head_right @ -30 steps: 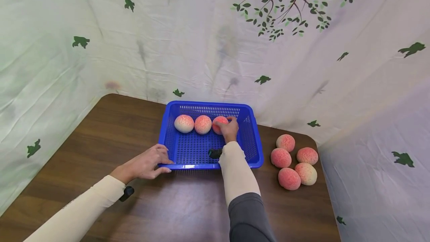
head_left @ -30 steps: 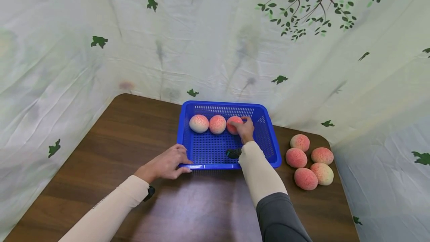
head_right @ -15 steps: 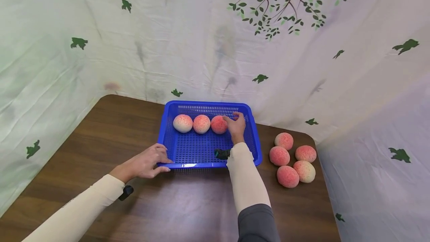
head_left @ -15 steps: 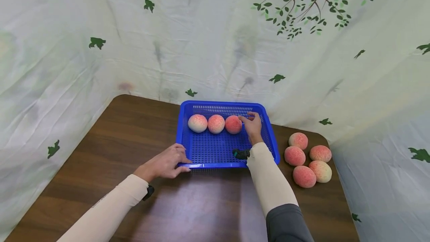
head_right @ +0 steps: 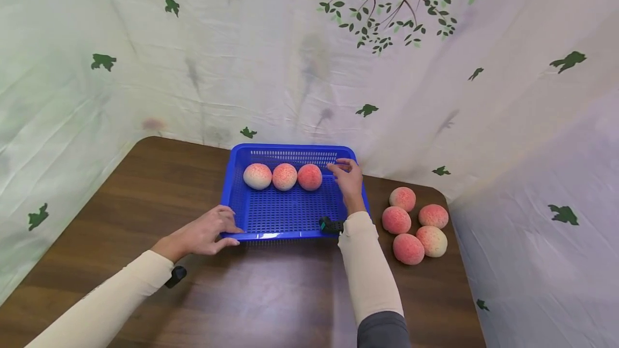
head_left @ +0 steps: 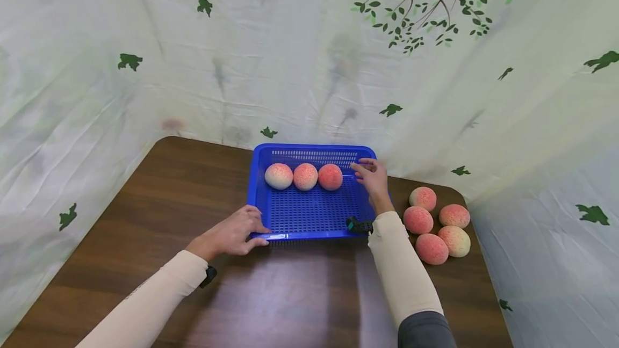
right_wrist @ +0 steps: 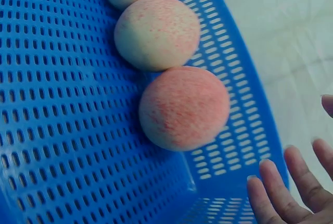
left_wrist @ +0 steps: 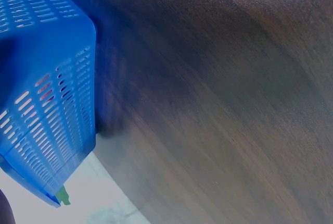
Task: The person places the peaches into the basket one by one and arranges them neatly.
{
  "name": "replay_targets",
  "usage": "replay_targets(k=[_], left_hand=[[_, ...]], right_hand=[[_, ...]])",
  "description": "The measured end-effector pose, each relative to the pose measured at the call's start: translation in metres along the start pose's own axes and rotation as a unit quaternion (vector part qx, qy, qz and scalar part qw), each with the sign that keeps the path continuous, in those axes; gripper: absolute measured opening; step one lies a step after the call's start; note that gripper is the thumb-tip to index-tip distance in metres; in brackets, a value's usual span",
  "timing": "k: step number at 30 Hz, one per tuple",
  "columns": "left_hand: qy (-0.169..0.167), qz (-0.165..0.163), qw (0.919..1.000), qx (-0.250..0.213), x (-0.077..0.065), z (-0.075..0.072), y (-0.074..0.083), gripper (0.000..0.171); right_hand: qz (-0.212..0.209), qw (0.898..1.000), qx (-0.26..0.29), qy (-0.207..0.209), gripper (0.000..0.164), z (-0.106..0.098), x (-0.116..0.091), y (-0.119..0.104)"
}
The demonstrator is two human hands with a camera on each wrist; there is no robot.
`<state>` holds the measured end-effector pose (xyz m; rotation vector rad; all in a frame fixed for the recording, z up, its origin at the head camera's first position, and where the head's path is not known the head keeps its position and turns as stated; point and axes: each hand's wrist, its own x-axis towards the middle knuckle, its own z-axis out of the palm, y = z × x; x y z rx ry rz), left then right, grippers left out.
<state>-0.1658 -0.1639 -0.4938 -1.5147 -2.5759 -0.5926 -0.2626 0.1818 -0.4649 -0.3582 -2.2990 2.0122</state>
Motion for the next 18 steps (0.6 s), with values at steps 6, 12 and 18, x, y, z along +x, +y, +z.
replay_targets(k=[6, 12, 18], left_hand=[[0.011, 0.015, 0.9998, 0.006, 0.001, 0.002, -0.001, 0.022], [0.009, 0.014, 0.9998, 0.004, 0.001, 0.002, -0.001, 0.022], [0.014, 0.017, 0.9997, 0.007, 0.001, 0.002, -0.002, 0.02]], right_hand=[[-0.007, 1.0, 0.002, -0.008, 0.047, -0.02, -0.01, -0.003], [-0.006, 1.0, 0.021, 0.007, 0.047, -0.039, -0.018, -0.003], [-0.002, 0.999, 0.038, 0.025, 0.043, -0.059, -0.023, -0.002]])
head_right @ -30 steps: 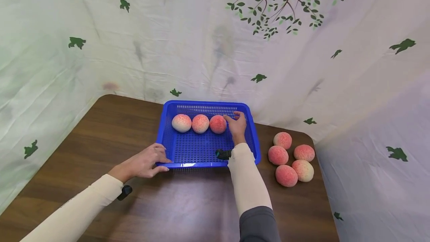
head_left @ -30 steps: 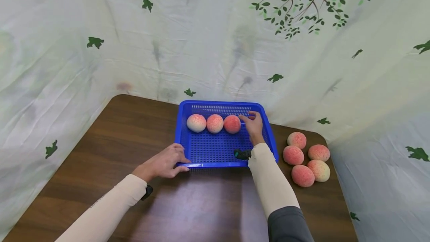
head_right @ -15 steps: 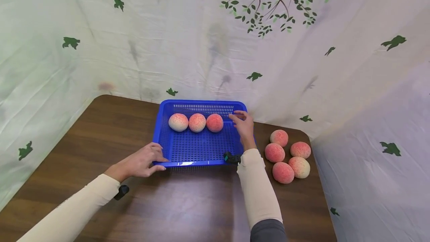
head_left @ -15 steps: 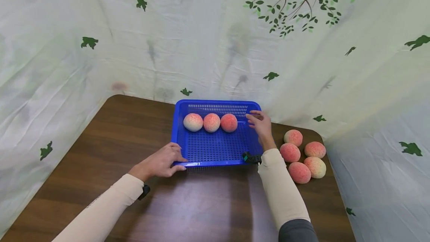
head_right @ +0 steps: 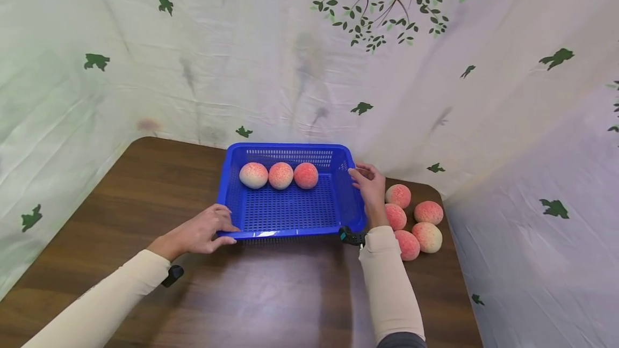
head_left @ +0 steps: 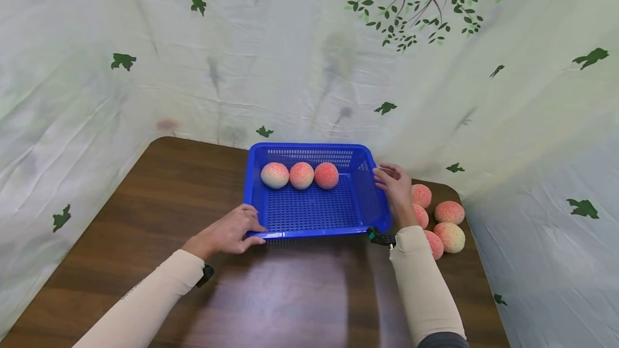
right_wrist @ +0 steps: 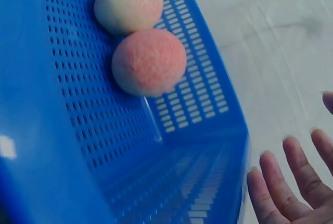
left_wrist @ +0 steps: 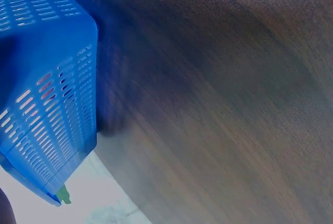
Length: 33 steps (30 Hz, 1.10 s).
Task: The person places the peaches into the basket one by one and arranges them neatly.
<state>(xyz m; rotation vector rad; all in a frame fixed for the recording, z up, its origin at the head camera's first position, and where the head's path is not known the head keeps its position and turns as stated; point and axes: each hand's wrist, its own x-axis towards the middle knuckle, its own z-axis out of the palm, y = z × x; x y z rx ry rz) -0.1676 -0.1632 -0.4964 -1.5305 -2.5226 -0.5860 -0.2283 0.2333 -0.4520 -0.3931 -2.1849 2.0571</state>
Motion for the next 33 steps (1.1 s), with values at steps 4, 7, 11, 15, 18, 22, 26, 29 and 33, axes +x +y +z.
replay_targets(k=[4, 7, 11, 15, 18, 22, 26, 29, 33], left_hand=[[0.007, 0.004, 1.0, -0.001, 0.0, 0.0, -0.001, 0.02], [0.008, 0.002, 1.0, -0.002, 0.0, 0.001, -0.001, 0.02], [0.008, 0.001, 1.0, -0.003, 0.0, 0.0, -0.001, 0.019], [0.011, 0.0, 0.9999, -0.006, 0.001, -0.001, 0.001, 0.019], [0.011, -0.002, 0.9999, -0.006, 0.002, -0.001, 0.001, 0.019], [0.005, -0.012, 0.9999, -0.006, 0.001, -0.001, 0.002, 0.02], [-0.004, -0.02, 0.9998, -0.009, 0.001, -0.001, 0.002, 0.022], [-0.002, -0.018, 0.9998, -0.009, 0.001, 0.0, 0.001, 0.022], [0.01, -0.006, 0.9999, -0.005, 0.002, 0.001, 0.0, 0.02]], right_hand=[[-0.007, 1.0, 0.01, 0.008, 0.036, -0.012, -0.005, 0.0], [-0.01, 1.0, 0.02, 0.01, 0.034, -0.02, -0.008, 0.001], [-0.017, 0.999, 0.032, 0.018, 0.033, -0.034, -0.013, 0.004], [-0.005, 0.998, 0.053, 0.035, 0.033, -0.051, -0.016, 0.008], [0.012, 0.996, 0.067, 0.052, 0.032, -0.063, -0.018, 0.012], [0.015, 0.994, 0.082, 0.075, 0.038, -0.077, -0.022, 0.017], [0.017, 0.99, 0.092, 0.107, 0.048, -0.088, -0.028, 0.021], [0.014, 0.986, 0.099, 0.131, 0.045, -0.097, -0.032, 0.027], [0.013, 0.983, 0.105, 0.153, 0.033, -0.109, -0.036, 0.038]])
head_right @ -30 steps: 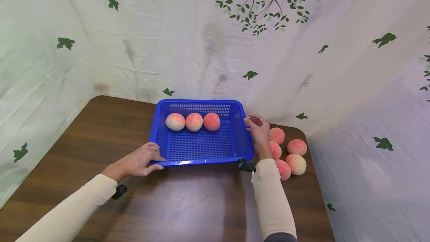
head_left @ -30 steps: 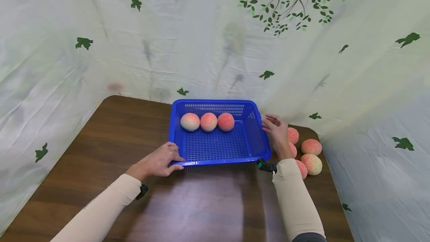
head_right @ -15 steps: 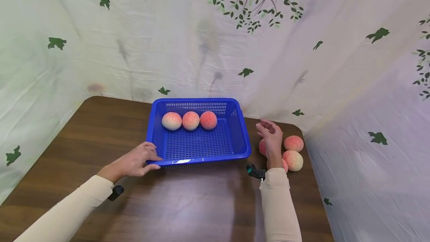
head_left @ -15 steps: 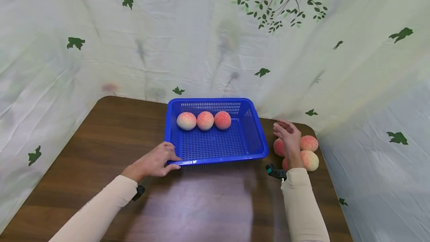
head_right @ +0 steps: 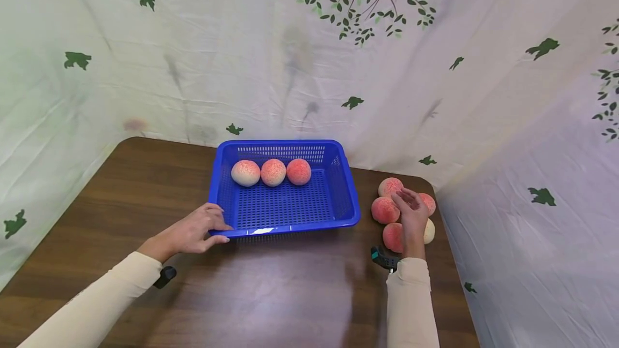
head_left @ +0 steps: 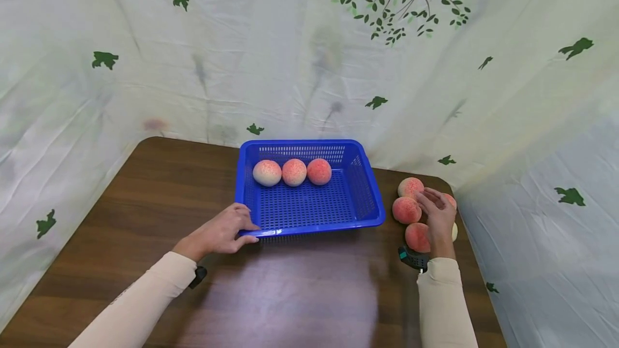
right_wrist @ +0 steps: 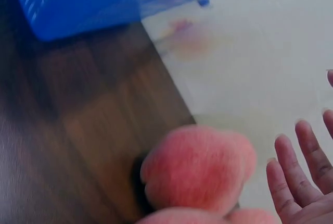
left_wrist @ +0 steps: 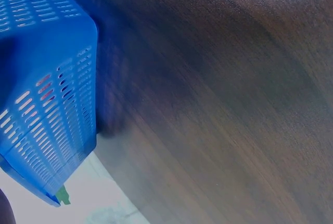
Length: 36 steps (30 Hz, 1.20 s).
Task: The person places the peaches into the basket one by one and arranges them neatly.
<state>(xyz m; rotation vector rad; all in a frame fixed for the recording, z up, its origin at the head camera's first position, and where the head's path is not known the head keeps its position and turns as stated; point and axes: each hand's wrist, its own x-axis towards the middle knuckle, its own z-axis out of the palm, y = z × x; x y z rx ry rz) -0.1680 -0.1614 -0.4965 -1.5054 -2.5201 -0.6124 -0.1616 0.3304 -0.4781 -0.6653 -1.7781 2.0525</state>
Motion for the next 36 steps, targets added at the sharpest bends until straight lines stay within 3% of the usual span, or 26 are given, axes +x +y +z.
replay_targets(k=[10, 26, 30, 36], left_hand=[[-0.014, -0.013, 0.9998, -0.006, -0.001, -0.001, 0.001, 0.021], [-0.026, -0.019, 0.9995, -0.006, 0.001, -0.002, 0.002, 0.022], [-0.035, -0.029, 0.9989, -0.009, 0.001, -0.003, 0.003, 0.024], [-0.032, -0.025, 0.9991, -0.007, 0.001, -0.002, 0.002, 0.023]], right_hand=[[-0.026, 0.999, -0.018, 0.039, 0.043, -0.028, -0.005, 0.018], [-0.036, 0.997, -0.063, 0.009, 0.046, -0.048, -0.017, 0.049], [-0.055, 0.991, -0.122, 0.0, 0.042, -0.05, -0.02, 0.054], [-0.049, 0.978, -0.2, -0.026, 0.047, -0.054, -0.025, 0.06]])
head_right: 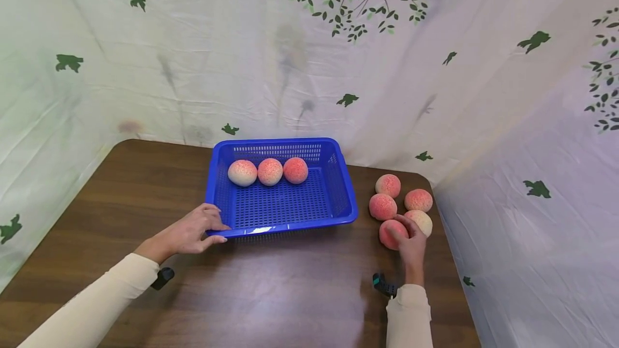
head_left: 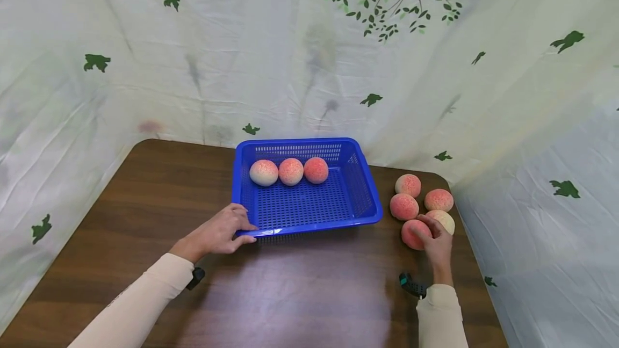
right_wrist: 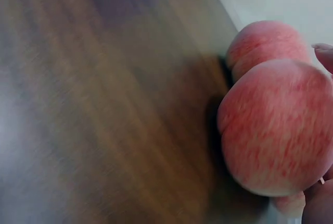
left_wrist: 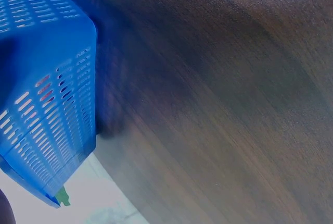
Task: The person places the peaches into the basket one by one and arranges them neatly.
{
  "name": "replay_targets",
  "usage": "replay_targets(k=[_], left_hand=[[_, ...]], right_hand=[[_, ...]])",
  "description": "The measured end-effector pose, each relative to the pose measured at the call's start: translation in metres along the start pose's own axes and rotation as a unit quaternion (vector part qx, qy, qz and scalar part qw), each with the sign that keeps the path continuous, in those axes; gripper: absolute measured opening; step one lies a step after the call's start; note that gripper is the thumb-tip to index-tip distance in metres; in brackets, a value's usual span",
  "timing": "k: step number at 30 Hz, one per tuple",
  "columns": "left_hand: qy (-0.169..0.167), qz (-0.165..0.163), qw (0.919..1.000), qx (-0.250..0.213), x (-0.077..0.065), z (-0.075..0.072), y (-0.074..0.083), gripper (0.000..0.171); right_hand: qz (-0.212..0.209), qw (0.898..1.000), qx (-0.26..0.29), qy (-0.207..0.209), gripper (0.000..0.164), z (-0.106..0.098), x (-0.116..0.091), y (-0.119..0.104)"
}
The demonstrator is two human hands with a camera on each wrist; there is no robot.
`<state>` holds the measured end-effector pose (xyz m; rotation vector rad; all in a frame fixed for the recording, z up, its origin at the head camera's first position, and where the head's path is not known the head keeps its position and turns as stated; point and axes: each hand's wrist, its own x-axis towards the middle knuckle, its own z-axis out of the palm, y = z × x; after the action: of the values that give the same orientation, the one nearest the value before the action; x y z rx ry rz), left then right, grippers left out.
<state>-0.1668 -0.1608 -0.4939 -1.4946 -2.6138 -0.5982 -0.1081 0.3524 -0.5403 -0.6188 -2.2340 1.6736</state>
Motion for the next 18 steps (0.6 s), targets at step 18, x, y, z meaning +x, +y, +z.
replay_targets(k=[18], left_hand=[[0.007, 0.006, 1.0, -0.001, 0.0, 0.001, -0.001, 0.023]], right_hand=[[0.01, 0.989, -0.088, -0.116, 0.076, -0.005, -0.007, 0.015]])
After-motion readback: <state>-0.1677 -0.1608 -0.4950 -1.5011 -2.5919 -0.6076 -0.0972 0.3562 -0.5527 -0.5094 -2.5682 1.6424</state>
